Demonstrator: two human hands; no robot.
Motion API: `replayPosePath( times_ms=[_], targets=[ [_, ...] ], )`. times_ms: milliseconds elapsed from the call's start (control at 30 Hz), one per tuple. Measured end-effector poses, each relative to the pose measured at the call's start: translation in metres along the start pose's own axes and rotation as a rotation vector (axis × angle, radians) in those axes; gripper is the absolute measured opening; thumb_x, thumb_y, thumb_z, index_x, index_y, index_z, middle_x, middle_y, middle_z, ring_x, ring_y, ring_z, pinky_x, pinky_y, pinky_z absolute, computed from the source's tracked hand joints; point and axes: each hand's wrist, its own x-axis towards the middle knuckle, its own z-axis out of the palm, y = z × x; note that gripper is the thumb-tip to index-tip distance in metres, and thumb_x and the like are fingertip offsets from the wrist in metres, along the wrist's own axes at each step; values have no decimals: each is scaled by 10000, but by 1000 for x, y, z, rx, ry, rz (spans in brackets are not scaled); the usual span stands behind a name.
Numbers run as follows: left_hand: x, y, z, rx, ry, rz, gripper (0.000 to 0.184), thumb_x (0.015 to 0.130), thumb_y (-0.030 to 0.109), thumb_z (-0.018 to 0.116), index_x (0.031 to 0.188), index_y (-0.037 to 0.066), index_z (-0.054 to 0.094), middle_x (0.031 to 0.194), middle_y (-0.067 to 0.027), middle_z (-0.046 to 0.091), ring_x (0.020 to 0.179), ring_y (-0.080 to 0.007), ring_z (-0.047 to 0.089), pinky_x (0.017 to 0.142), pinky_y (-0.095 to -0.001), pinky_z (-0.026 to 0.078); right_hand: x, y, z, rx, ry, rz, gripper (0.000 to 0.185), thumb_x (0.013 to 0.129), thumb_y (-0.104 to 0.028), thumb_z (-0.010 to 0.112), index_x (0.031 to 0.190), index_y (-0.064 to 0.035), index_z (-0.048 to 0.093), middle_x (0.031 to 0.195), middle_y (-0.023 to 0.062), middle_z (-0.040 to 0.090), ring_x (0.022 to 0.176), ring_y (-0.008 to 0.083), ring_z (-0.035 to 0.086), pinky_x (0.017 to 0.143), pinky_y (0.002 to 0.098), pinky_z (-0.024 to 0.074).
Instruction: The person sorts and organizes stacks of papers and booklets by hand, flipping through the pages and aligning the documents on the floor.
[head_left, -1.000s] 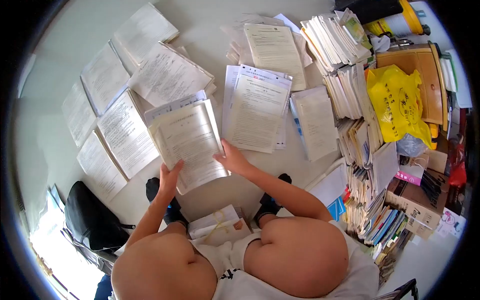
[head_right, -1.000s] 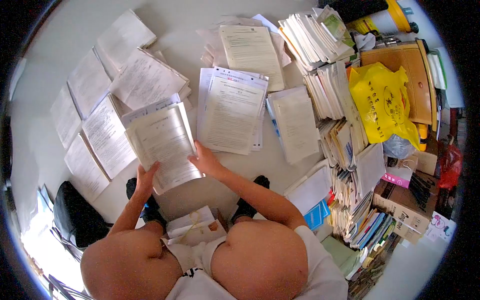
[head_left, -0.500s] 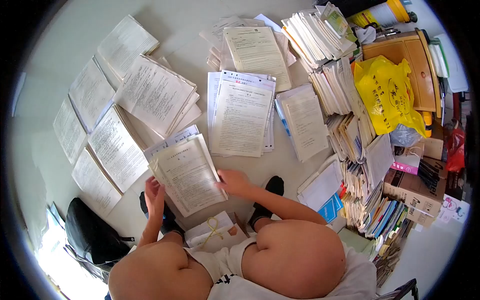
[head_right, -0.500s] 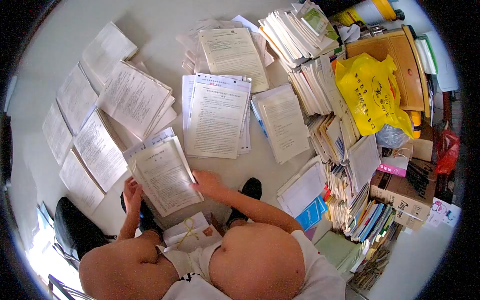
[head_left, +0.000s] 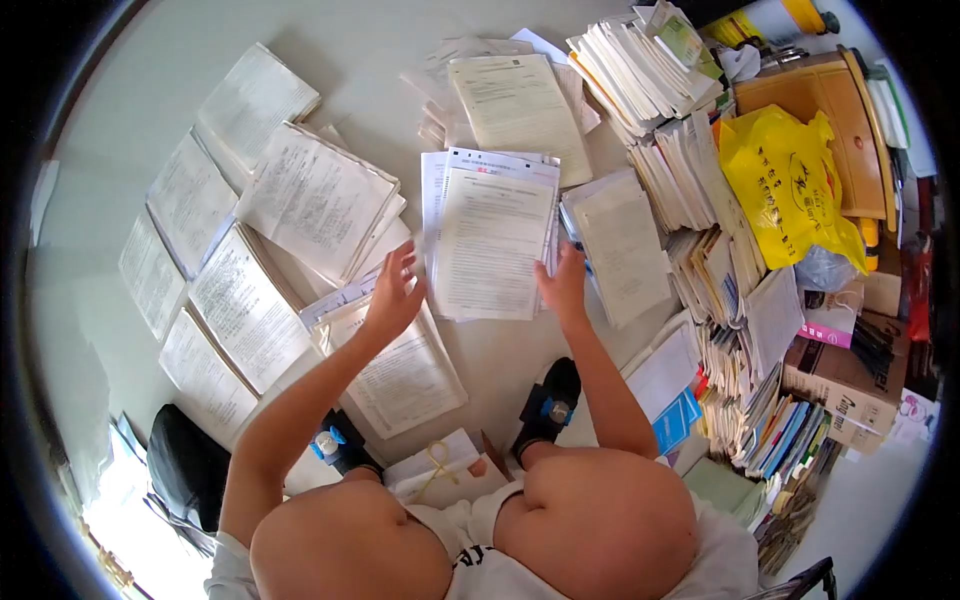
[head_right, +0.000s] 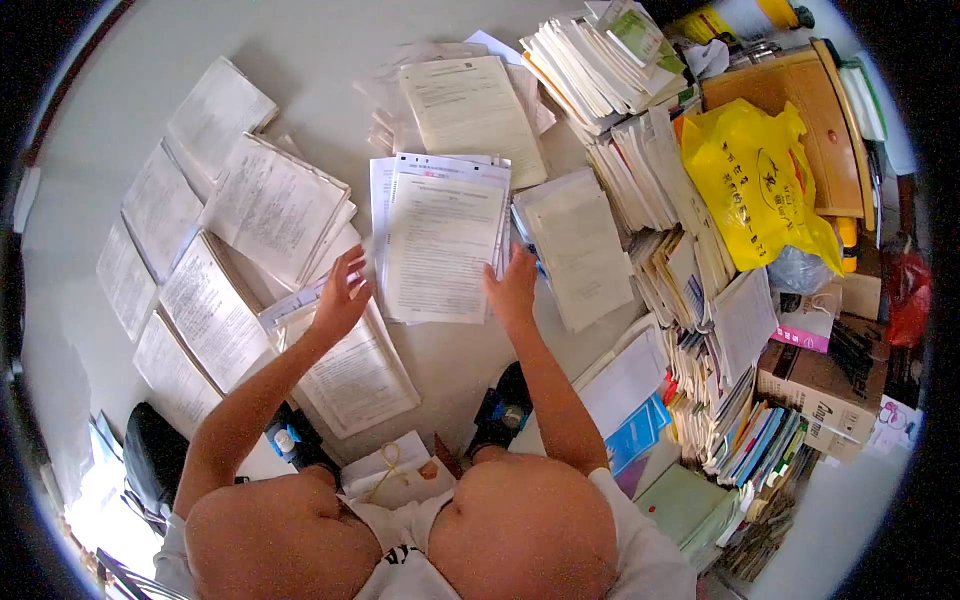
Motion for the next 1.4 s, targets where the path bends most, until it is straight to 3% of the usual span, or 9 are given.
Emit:
replayPosePath(
  times_ms=[200,300,400,600,833,1033,1133,1233,1400],
  targets=[
    [53,-1,26,-154,-105,-245,693,889,78,663,1482,-1,314,1143,-181,638,1045,-294,655,921,-408,532,7,7,4,356,-28,289,630,775,-171,802,1284,53,505,1130,189,565,1019,330,572,937,460,459],
    [49,31,34,-59,-126,-141,584,897,43,650,1426,113,413,1104,-165,648,982,-283,673,834,-424,559,15,6,2,225,-51,159,583,752,-154,819,1230,34,543,1095,177,575,970,327,585,892,442,473],
    [21,56,45,158,-166,226,696,860,-65,561,1489,195,417,1306,-183,548,1196,-403,555,959,-500,523,14,8,6,409,-25,200,567,737,-134,818,1215,13,550,1086,171,581,965,321,581,867,436,471],
    [-7,76,64,610,-277,309,919,798,-109,520,1572,339,308,1428,-199,444,1342,-515,383,1046,-587,450,12,15,19,316,9,169,560,736,-96,787,1230,-19,535,1086,160,580,982,319,566,914,443,441],
    [2,70,62,660,-300,262,892,828,-25,606,1588,295,266,1483,-184,387,1395,-476,335,1116,-582,400,11,8,10,368,-9,192,575,748,-97,771,1254,-26,507,1087,171,564,1029,334,548,927,449,429],
    [-1,78,58,746,-302,256,943,824,34,681,1594,358,242,1529,-136,401,1482,-439,236,1174,-709,148,11,7,12,343,-22,200,566,751,-115,773,1244,-26,510,1114,176,555,1030,340,537,936,467,426],
    [-3,75,57,881,-286,396,919,843,31,656,1587,389,250,1538,-111,407,1506,-382,226,1138,-762,135,13,8,13,308,-22,187,568,754,-133,778,1244,-26,509,1110,181,557,1024,347,536,934,484,415],
    [-3,66,61,756,-357,360,902,850,-2,615,1585,386,264,1557,-161,368,1499,-365,256,1170,-665,223,16,12,17,348,115,-47,565,757,-153,785,1236,-28,514,1100,176,565,1014,349,545,922,486,405],
    [-3,61,64,727,-375,362,867,841,-33,594,1571,351,329,1590,-238,276,1488,-408,265,1168,-580,293,13,8,11,267,-18,190,573,734,-118,798,1230,-34,523,1091,161,578,1018,336,558,918,476,416]
  ],
)
